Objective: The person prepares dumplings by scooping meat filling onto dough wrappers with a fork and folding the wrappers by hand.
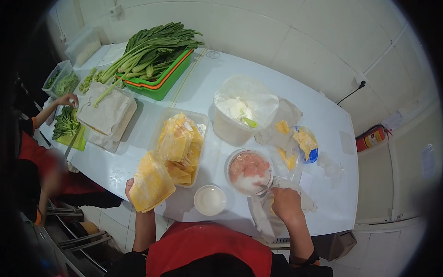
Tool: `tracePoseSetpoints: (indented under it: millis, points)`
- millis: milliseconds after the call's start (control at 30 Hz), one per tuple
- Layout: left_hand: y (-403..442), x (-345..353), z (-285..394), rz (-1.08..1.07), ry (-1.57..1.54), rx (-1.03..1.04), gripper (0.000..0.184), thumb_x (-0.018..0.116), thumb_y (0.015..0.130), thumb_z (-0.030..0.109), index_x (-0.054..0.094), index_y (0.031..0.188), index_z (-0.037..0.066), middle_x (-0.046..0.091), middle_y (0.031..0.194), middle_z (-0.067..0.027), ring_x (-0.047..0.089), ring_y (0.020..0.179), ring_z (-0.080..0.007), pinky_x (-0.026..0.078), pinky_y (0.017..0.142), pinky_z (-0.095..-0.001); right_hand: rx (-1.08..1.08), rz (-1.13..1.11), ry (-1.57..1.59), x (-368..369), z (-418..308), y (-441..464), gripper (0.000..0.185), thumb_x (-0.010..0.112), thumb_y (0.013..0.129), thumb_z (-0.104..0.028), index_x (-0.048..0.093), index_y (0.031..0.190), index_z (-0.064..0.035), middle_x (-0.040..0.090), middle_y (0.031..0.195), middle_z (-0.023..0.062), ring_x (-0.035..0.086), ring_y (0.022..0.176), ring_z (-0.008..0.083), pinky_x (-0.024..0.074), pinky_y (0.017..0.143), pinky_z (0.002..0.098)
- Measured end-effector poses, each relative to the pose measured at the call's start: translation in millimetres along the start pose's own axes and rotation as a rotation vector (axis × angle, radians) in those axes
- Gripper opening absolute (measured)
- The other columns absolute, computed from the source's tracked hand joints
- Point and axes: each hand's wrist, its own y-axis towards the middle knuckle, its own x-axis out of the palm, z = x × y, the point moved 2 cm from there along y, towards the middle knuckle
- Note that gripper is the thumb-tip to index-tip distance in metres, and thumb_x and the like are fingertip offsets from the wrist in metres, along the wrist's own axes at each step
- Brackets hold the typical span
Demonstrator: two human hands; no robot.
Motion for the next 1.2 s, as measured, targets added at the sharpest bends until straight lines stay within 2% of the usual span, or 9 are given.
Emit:
tracePoseSetpoints:
  millis: [133,233,333,433,633,733,800,1033,1200]
  points:
    - [-1.7,-2.1,2.7,0.002,0.003,0.009,0.044,0.042,0.080,0.027,0.055,0.105,-0.007,0.062,0.101,-0.0228,0.064,0.085,-0.0338,0.053,0.077,-0.0431,-0.139,-0.092,0.135,-4.3,-3.9,-7.8,0.030,0.052,0.076,-0.003,0.068,0.099,-0.0129,0.064,0.080,0.0171,0.061,0.072,0.0344,0.0484,0.068,0.0411]
    - [1.3,-10.2,2.7,-0.033,-0.007,0.006,0.044,0.042,0.080,0.027,0.055,0.106,-0.007,0.062,0.101,-0.0229,0.064,0.085,-0.0340,0.052,0.077,-0.0437,-0.166,-0.018,0.362,-2.3,-3.4,-5.0,0.031,0.052,0.077,-0.002,0.067,0.101,-0.0136,0.064,0.083,0.0170,0.060,0.073,0.0354,0.0476,0.068,0.0408]
    - [1.4,-11.5,2.6,-0.028,-0.011,0.004,0.044,0.042,0.080,0.026,0.054,0.106,-0.008,0.061,0.102,-0.0231,0.063,0.086,-0.0344,0.052,0.079,-0.0446,-0.104,0.019,0.334,3.1,-8.3,-1.9,0.031,0.053,0.077,-0.003,0.068,0.100,-0.0152,0.065,0.085,0.0161,0.060,0.074,0.0358,0.0471,0.069,0.0415]
    - [1.5,-5.9,1.6,0.004,-0.009,0.007,0.045,0.041,0.081,0.026,0.054,0.106,-0.008,0.061,0.102,-0.0236,0.063,0.087,-0.0346,0.052,0.079,-0.0450,-0.125,-0.049,0.264,3.6,-16.2,0.5,0.030,0.053,0.076,-0.004,0.068,0.099,-0.0172,0.065,0.086,0.0149,0.060,0.074,0.0352,0.0475,0.068,0.0409]
    - [1.3,-4.2,1.7,0.017,0.022,0.023,0.046,0.041,0.081,0.025,0.053,0.109,-0.009,0.060,0.104,-0.0241,0.063,0.089,-0.0350,0.051,0.080,-0.0448,-0.098,-0.089,0.073,-10.7,-2.6,-0.6,0.028,0.055,0.076,-0.007,0.069,0.096,-0.0202,0.065,0.080,0.0124,0.061,0.072,0.0326,0.0486,0.065,0.0398]
    - [0.9,-1.9,-0.7,0.036,0.014,0.037,0.045,0.041,0.081,0.025,0.053,0.108,-0.009,0.061,0.103,-0.0237,0.063,0.088,-0.0350,0.051,0.080,-0.0446,-0.093,-0.029,0.038,-15.1,4.1,1.0,0.028,0.054,0.076,-0.008,0.070,0.096,-0.0214,0.065,0.079,0.0125,0.062,0.071,0.0312,0.0486,0.064,0.0402]
    - [-3.1,3.8,-0.9,0.076,-0.008,0.049,0.045,0.042,0.080,0.025,0.053,0.108,-0.008,0.061,0.102,-0.0233,0.063,0.087,-0.0347,0.051,0.080,-0.0443,-0.046,0.000,0.069,-15.8,7.8,2.6,0.029,0.054,0.076,-0.008,0.070,0.095,-0.0220,0.065,0.078,0.0125,0.062,0.071,0.0307,0.0487,0.064,0.0403]
    - [1.2,-8.0,2.9,0.000,0.038,0.004,0.045,0.043,0.080,0.027,0.053,0.108,-0.007,0.061,0.103,-0.0221,0.063,0.087,-0.0337,0.052,0.079,-0.0438,0.006,-0.015,-0.022,-2.6,2.5,7.9,0.029,0.054,0.076,-0.008,0.069,0.096,-0.0219,0.065,0.079,0.0126,0.062,0.071,0.0312,0.0490,0.064,0.0403]
    - [0.7,-6.3,3.1,0.001,0.039,0.003,0.046,0.043,0.080,0.027,0.053,0.109,-0.007,0.061,0.103,-0.0219,0.063,0.087,-0.0335,0.052,0.078,-0.0436,-0.061,-0.038,0.130,-8.1,12.4,-2.7,0.028,0.054,0.076,-0.008,0.069,0.096,-0.0201,0.065,0.078,0.0139,0.061,0.071,0.0331,0.0489,0.064,0.0413]
